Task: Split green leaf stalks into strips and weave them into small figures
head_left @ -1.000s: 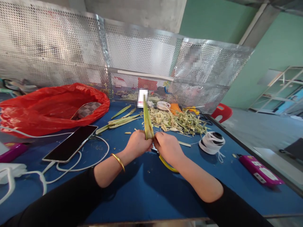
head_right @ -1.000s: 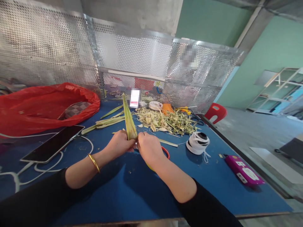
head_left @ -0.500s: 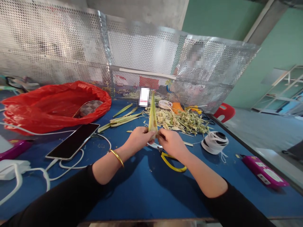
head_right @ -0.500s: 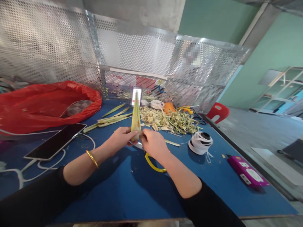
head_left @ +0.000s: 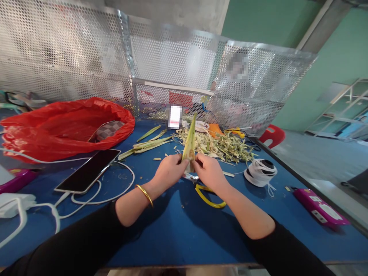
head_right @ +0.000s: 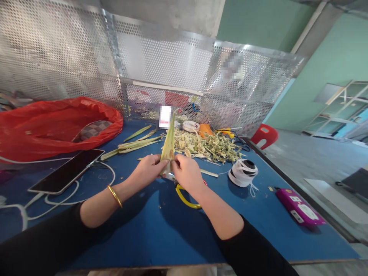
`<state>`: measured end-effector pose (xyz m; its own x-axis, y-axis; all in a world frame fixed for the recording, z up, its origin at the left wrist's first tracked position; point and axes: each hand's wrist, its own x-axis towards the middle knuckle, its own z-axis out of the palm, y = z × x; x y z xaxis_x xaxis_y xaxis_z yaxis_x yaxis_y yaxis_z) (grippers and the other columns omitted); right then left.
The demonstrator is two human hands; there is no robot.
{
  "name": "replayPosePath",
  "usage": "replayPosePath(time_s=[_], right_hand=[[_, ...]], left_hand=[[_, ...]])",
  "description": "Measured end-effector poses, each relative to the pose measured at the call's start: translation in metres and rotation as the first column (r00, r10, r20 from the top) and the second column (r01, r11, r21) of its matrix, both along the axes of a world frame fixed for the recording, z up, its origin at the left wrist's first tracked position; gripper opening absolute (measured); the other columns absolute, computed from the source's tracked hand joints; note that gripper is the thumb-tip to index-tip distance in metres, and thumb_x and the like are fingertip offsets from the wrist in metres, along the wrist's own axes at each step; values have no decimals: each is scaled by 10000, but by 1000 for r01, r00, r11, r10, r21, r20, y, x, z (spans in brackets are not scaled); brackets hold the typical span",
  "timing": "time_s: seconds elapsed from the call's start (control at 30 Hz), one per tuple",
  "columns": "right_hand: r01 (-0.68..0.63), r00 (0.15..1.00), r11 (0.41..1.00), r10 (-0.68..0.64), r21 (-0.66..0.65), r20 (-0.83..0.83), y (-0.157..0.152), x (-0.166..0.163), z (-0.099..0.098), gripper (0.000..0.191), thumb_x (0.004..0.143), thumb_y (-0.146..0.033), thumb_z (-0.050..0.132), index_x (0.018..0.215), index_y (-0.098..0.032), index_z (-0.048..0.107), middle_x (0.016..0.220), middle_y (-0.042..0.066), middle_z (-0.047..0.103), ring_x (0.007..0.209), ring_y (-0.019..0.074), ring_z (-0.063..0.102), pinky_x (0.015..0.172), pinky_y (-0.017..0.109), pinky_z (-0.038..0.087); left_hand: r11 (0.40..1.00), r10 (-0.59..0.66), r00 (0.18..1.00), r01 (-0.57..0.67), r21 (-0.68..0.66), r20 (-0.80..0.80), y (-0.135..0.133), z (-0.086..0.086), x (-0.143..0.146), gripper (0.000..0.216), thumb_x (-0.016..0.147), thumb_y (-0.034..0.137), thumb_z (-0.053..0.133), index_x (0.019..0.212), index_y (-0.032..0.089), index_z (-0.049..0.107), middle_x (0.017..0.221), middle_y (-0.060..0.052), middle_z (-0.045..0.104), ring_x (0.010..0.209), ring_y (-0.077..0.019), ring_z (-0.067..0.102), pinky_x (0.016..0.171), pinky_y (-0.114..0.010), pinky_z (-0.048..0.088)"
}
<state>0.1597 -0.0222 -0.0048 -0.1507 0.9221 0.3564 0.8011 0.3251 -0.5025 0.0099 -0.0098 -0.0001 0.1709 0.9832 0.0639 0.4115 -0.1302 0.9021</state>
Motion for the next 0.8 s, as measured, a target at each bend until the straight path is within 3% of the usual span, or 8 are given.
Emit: replayPosePath(time_s=[0.1,0.23,0.4,0.6,0.67,0.7,0.77,0.8], right_hand=[[-26,999,1000,27,-3,44,2,0,-4,189,835,-201,468,646,-202,452,582,0,526,557,137,473,533,249,268],[-119,986,983,101,-142,-130,4,2,-4,229,843,-232,467,619,-202,426,573,-4,524,555,133,481,538,245,309],[-413,749,811,44,-414,-662,2,8,8,253,780,-399,581,664,-182,518,577,-18,553,535,123,528,588,263,443],[-585,587,692,2,-423,-810,3,13,13,228,708,-355,638,637,-155,555,543,-11,546,498,120,533,559,266,449],[-531,657,738,47,-417,-753,2,11,13,225,753,-357,573,642,-165,537,543,-10,529,514,129,526,546,264,421],[-446,733,806,79,-389,-676,1,10,12,227,776,-352,540,638,-175,515,546,-13,515,520,127,508,538,257,395],[-222,898,952,114,-213,-426,0,7,10,233,806,-315,494,615,-195,441,540,-28,459,517,117,439,518,246,315],[-132,952,987,100,-91,-289,-1,5,9,241,813,-286,481,604,-201,397,535,-36,423,512,113,400,513,248,274]], left_hand=[[994,-6,993,19,107,-120,4,-6,0,209,791,298,513,626,184,571,486,7,540,436,-128,481,466,-232,316],[994,-96,989,101,-37,114,7,-13,2,228,812,314,484,645,175,552,505,1,553,432,-124,504,444,-224,360],[941,-206,893,293,-170,400,1,-3,3,245,796,342,533,660,142,574,492,-9,573,385,-97,467,438,-220,382],[878,-217,820,401,-261,529,-1,8,-1,204,754,310,598,691,116,595,523,-16,592,395,-90,492,457,-221,404],[887,-196,829,378,-265,524,-2,9,-1,190,748,298,598,691,116,598,516,-16,594,400,-95,502,460,-224,410],[898,-178,843,350,-266,508,-3,8,0,178,741,288,600,689,118,600,515,-16,596,403,-99,508,461,-226,415],[914,-146,872,299,-274,467,-3,6,1,156,722,273,610,683,123,604,518,-13,599,410,-108,520,464,-236,429],[917,-136,882,285,-280,451,-4,5,2,152,713,273,618,680,126,605,517,-9,597,413,-113,524,465,-241,436]])
